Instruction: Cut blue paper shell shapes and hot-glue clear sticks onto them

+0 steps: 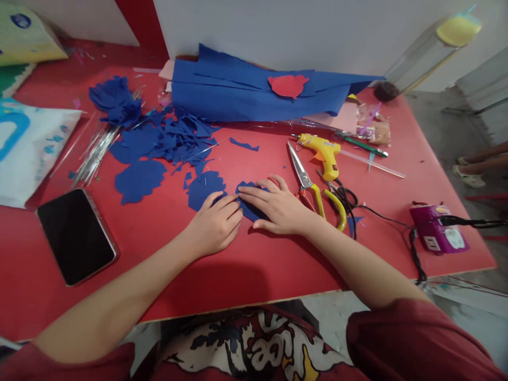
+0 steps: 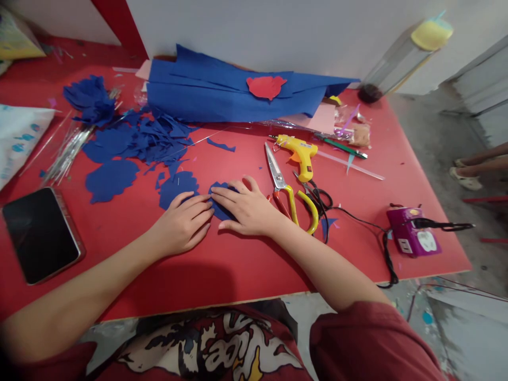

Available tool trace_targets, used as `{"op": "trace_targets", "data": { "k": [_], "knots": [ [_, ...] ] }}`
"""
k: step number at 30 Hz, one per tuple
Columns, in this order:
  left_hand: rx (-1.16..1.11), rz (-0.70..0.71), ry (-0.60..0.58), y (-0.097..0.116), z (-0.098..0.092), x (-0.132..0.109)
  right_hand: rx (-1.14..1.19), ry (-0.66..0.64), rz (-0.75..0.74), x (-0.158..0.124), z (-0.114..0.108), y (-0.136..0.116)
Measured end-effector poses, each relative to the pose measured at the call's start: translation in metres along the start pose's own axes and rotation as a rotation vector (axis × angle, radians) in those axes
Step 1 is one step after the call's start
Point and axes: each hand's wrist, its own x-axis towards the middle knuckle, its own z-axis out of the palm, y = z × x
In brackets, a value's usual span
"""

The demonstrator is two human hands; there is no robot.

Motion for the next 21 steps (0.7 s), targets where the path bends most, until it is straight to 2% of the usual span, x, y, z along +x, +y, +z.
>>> {"op": "trace_targets", "data": {
  "k": [16, 21],
  "knots": [
    [-0.005, -0.007, -0.012, 0.0004, 0.0011, 0.0007, -0.009, 0.041, 0.031, 0.0016, 0.0051, -0.0005],
    [0.015, -0.008, -0.017, 0.0007, 0.001, 0.0005, 0.019, 0.141, -0.003, -0.0027, 0.0048, 0.0047]
  ]
}}
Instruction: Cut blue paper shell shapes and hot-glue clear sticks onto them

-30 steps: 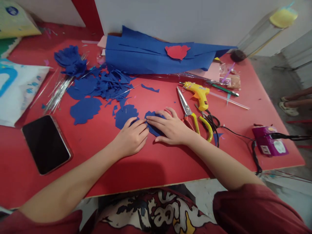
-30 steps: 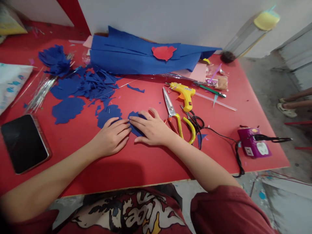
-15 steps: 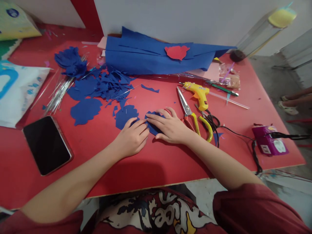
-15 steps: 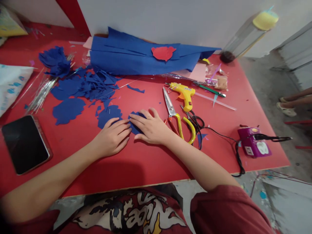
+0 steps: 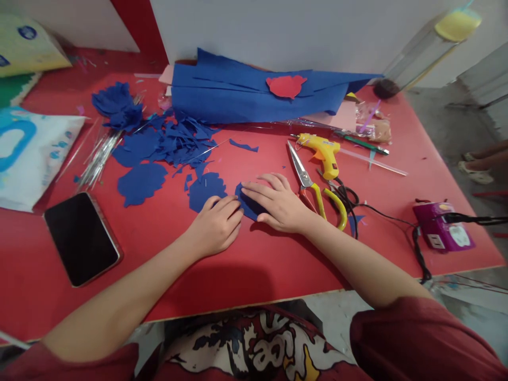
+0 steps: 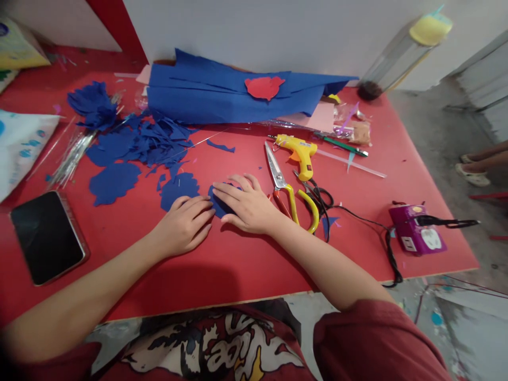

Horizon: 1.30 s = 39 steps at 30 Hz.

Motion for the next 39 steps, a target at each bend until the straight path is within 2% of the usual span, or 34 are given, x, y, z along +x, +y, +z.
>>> {"op": "trace_targets", "data": {
  "k": [5, 8, 14, 23, 33, 39],
  "knots": [
    [-0.003, -0.042, 0.013, 0.0003, -0.0003, -0.0007, 0.018, 0.116, -0.058, -0.0051, 0.0023, 0.0044],
    [-0.019, -0.075, -0.006, 0.0002, 0.0009, -0.0014, 0.002, 0.139, -0.062, -0.0048, 0.0037, 0.0036],
    [-0.033, -0.135, -0.086, 0.0001, 0.0042, -0.0032, -0.03, 0.084, -0.038, -0.0021, 0.0016, -0.0004],
    [-0.066, -0.16, -0.078, 0.0005, 0.0039, -0.0025, -0.028, 0.051, -0.002, -0.0013, 0.0028, -0.0021],
    [-0.051, -0.19, -0.14, -0.0005, 0.0018, -0.0009, -0.07, 0.064, -0.031, -0.0012, 0.0055, -0.003],
    [-0.056, -0.19, -0.146, -0.0006, 0.0023, -0.0009, -0.091, 0.007, 0.003, 0.0003, 0.0056, -0.0034]
  ]
}}
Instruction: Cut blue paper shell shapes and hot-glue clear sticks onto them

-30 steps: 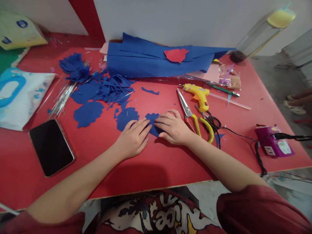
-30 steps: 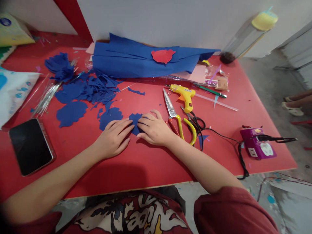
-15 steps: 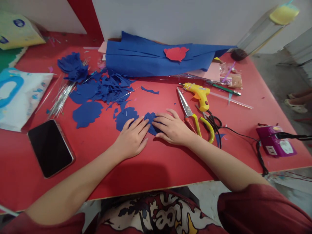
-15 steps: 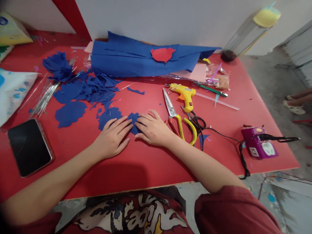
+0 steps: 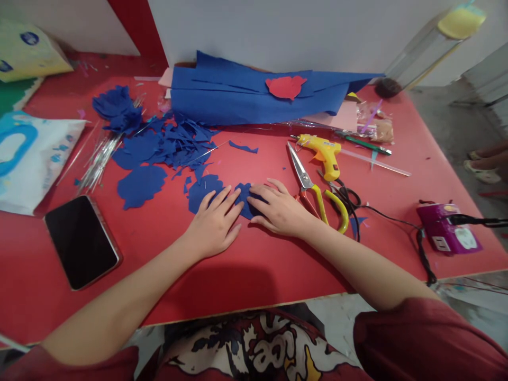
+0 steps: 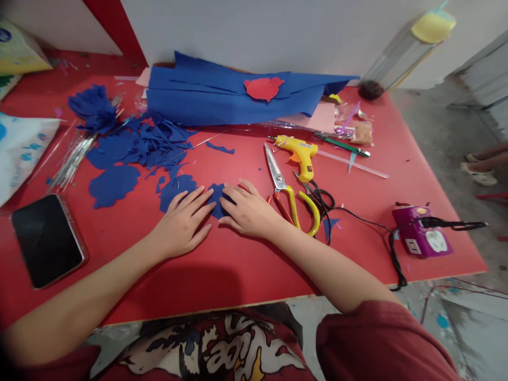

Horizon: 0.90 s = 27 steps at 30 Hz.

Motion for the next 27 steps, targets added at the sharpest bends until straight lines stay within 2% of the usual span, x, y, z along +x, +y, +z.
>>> {"op": "trace_targets", "data": {
  "k": [5, 12, 17, 27],
  "knots": [
    [0.012, -0.003, 0.007, 0.0003, 0.0008, -0.0003, -0.004, -0.005, 0.006, -0.0004, 0.0001, -0.0004],
    [0.038, -0.065, 0.059, 0.002, 0.0004, -0.0022, 0.064, 0.162, 0.122, -0.0046, -0.0022, 0.0059],
    [0.056, -0.057, 0.074, 0.0032, -0.0011, -0.0018, 0.078, 0.126, 0.046, -0.0038, -0.0037, 0.0054],
    [-0.008, -0.021, -0.04, 0.003, -0.0026, 0.0012, 0.078, 0.049, 0.053, -0.0011, -0.0011, 0.002]
  ]
}}
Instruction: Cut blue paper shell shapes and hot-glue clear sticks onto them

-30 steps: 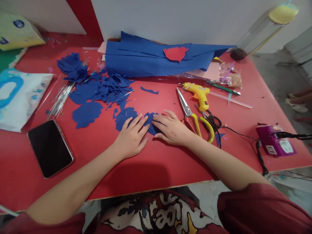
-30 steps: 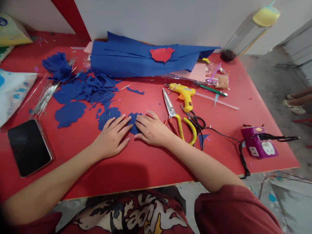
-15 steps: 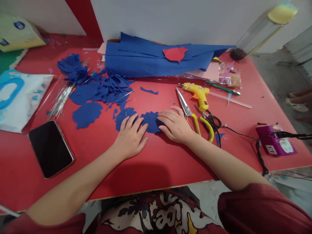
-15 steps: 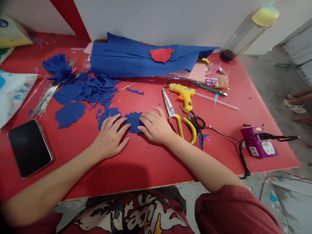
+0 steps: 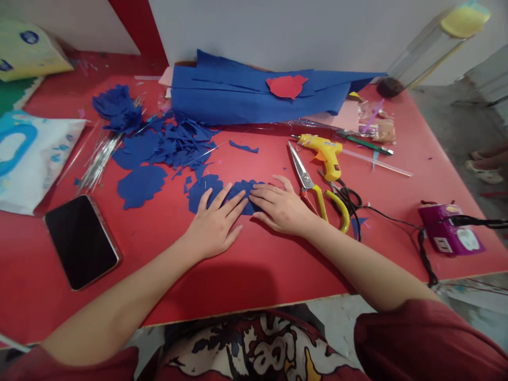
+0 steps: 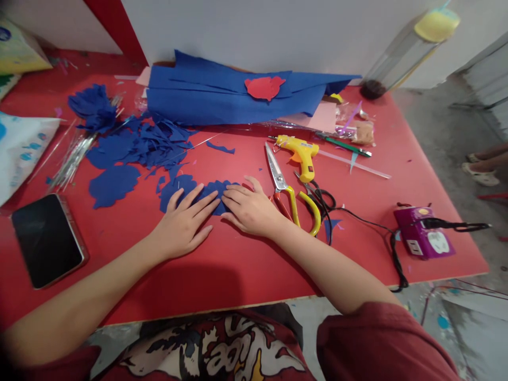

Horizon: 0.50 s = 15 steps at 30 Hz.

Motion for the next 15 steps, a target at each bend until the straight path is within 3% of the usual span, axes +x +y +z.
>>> {"op": "trace_targets", "data": {
  "k": [15],
  "knots": [
    [-0.007, -0.016, -0.004, -0.0002, 0.0008, -0.0001, -0.08, 0.003, 0.057, 0.0, 0.004, -0.0007]
  ]
}}
